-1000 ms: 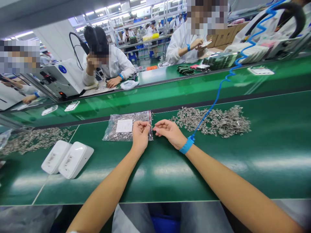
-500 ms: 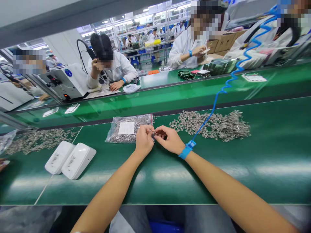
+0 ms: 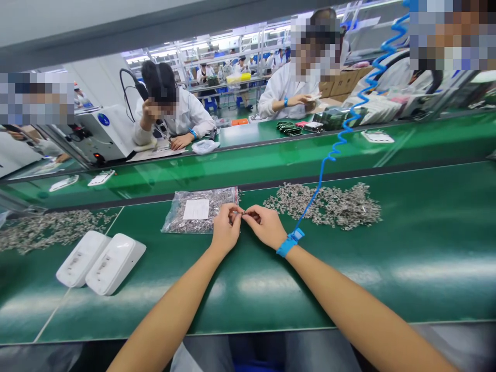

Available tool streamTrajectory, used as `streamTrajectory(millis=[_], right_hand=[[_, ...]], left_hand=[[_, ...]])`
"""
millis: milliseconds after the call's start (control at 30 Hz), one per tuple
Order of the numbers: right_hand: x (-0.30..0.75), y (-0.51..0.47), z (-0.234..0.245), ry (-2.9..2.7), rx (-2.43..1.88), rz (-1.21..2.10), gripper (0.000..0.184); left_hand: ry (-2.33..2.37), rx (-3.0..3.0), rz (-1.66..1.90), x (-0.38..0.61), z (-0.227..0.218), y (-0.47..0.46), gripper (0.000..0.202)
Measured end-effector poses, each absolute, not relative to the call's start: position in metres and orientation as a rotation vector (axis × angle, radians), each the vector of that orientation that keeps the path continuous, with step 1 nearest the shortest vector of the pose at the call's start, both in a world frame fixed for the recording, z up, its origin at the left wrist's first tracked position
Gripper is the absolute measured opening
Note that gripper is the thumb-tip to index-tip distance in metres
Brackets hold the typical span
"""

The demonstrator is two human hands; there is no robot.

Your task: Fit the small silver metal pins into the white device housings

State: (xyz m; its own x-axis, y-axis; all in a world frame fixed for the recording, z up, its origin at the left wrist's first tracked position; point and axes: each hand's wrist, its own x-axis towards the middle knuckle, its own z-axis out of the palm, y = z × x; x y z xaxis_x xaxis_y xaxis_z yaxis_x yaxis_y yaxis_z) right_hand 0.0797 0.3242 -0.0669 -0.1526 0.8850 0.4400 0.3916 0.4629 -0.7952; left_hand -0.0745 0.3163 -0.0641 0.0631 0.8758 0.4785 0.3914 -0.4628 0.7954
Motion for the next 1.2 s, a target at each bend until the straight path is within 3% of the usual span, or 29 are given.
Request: streamTrajectory(millis=[300, 1200], right_hand=[[0.078, 0.327, -0.068, -1.756, -1.121, 0.700, 0.014], [0.074, 0.320, -0.061, -1.754, -1.030, 0.725, 0.021]], left_hand=[[1.178, 2.200, 1.352, -0.080, -0.065, 0.322, 0.026], [1.208, 1.969, 1.405, -0.080, -0.062, 0.316, 0.018]])
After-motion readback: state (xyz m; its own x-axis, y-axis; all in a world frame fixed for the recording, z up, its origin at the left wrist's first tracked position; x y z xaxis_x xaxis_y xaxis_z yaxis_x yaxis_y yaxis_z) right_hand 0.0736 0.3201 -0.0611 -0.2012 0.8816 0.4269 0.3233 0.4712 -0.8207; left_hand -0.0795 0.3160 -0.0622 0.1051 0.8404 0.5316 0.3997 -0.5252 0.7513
